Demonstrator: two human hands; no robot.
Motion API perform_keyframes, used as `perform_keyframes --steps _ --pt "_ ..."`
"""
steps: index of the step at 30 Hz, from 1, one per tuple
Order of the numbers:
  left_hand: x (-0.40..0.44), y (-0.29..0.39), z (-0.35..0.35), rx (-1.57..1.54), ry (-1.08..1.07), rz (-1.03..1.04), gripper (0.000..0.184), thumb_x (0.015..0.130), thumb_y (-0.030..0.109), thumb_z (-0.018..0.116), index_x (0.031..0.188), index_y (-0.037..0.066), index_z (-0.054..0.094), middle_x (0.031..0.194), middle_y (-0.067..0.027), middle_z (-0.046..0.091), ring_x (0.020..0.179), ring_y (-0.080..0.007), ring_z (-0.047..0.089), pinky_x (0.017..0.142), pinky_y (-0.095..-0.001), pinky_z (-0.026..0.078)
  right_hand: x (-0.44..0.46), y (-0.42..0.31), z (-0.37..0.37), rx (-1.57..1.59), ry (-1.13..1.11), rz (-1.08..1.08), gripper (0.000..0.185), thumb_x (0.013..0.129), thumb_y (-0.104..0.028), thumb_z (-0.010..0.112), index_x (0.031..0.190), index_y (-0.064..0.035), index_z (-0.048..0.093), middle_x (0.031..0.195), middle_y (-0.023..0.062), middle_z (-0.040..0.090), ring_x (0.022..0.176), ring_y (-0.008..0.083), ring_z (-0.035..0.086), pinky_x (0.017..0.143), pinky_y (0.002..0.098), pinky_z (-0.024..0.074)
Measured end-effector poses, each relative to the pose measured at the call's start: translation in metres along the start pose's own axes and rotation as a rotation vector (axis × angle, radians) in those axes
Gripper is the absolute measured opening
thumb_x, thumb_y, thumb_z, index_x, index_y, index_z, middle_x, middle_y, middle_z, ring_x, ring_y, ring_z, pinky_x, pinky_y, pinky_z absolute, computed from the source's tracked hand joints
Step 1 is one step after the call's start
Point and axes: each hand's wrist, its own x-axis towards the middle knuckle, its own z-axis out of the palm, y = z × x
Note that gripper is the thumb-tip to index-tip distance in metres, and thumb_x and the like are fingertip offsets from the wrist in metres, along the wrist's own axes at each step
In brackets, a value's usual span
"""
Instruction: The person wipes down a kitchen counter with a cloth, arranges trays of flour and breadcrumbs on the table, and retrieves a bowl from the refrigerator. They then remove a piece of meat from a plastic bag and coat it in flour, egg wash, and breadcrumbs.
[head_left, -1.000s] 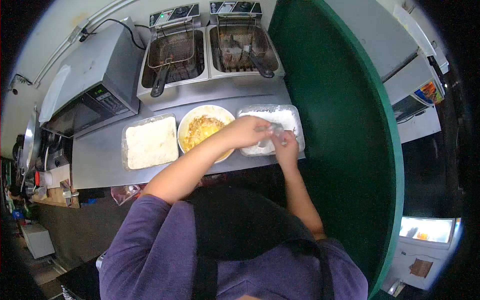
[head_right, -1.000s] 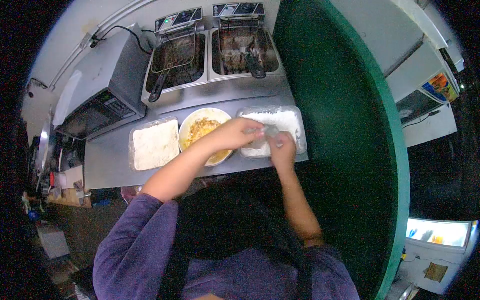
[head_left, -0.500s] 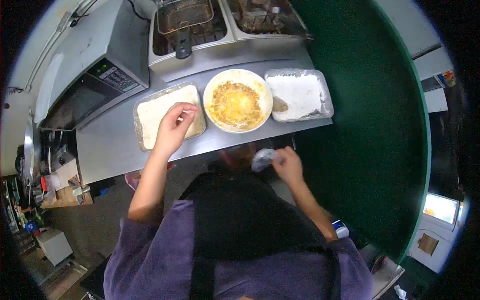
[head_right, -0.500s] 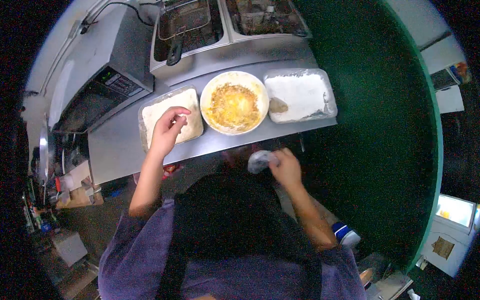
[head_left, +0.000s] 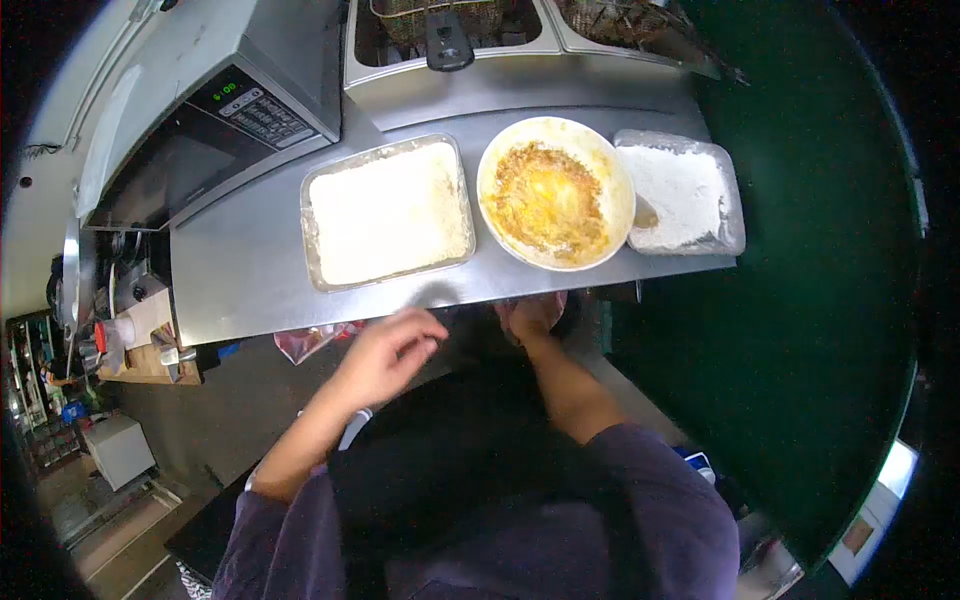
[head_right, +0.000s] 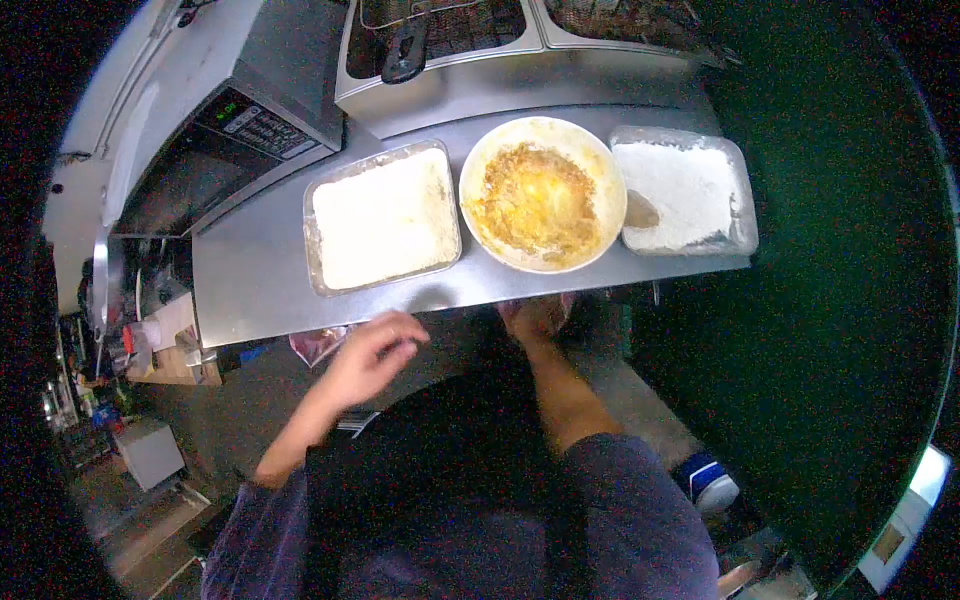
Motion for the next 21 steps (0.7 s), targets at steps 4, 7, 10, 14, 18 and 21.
perform_keyframes --steps 4,7,10,14,18,21 --pt "0.004 -0.040 0.047 0.012 -0.229 -0.115 0.020 0.089 0.011 0.057 0.108 0.006 0.062 0.101 -0.0146 0.061 0.097 -0.0329 0.060 0.082 -0.0397 0.049 0.001 -0.004 0.004 -0.236 0.015 0.022 0.058 0.087 -0.055 0.045 0.125 -0.0120 0.056 0.111 0.0127 0.065 0.105 0.0301 0.059 0.104 0.0497 0.0335" --pt "0.011 -0.088 0.103 0.204 -0.335 -0.258 0.025 0.093 0.020 0.052 0.112 0.007 0.062 0.103 -0.0173 0.061 0.100 -0.0368 0.059 0.085 -0.0423 0.049 0.009 0.003 0.015 -0.213 -0.074 0.045 0.055 0.088 -0.051 0.046 0.123 -0.0117 0.057 0.112 0.0130 0.065 0.106 0.0296 0.059 0.102 0.0492 0.0350" --pt "0.035 -0.141 0.164 0.330 -0.420 -0.380 0.033 0.094 0.028 0.049 0.113 0.004 0.061 0.106 -0.0200 0.061 0.104 -0.0386 0.058 0.087 -0.0454 0.048 0.020 0.006 0.014 -0.175 -0.162 0.027 0.051 0.088 -0.048 0.047 0.122 -0.0114 0.059 0.112 0.0132 0.065 0.106 0.0292 0.059 0.101 0.0486 0.0365" --pt "0.053 -0.202 0.222 0.497 -0.405 -0.558 0.036 0.091 0.030 0.052 0.108 0.000 0.063 0.106 -0.0225 0.063 0.101 -0.0369 0.061 0.085 -0.0496 0.050 0.028 0.010 0.006 -0.084 -0.270 -0.015 0.046 0.089 -0.043 0.048 0.120 -0.0110 0.060 0.113 0.0136 0.064 0.106 0.0286 0.059 0.099 0.0479 0.0385" --pt "0.060 -0.206 0.234 0.327 -0.097 -0.864 0.032 0.090 0.026 0.050 0.100 0.000 0.065 0.099 -0.0234 0.065 0.089 -0.0365 0.065 0.079 -0.0499 0.051 0.024 0.016 -0.017 0.082 -0.398 -0.098 0.041 0.090 -0.039 0.050 0.118 -0.0105 0.062 0.114 0.0140 0.064 0.107 0.0280 0.059 0.098 0.0472 0.0405" --pt "0.052 -0.249 0.256 0.373 -0.101 -0.970 0.029 0.090 0.022 0.049 0.095 -0.004 0.062 0.094 -0.0236 0.065 0.092 -0.0370 0.063 0.082 -0.0500 0.049 0.019 0.014 -0.051 0.319 -0.552 -0.157 0.038 0.091 -0.035 0.051 0.116 -0.0102 0.063 0.115 0.0143 0.064 0.107 0.0276 0.059 0.096 0.0466 0.0420"
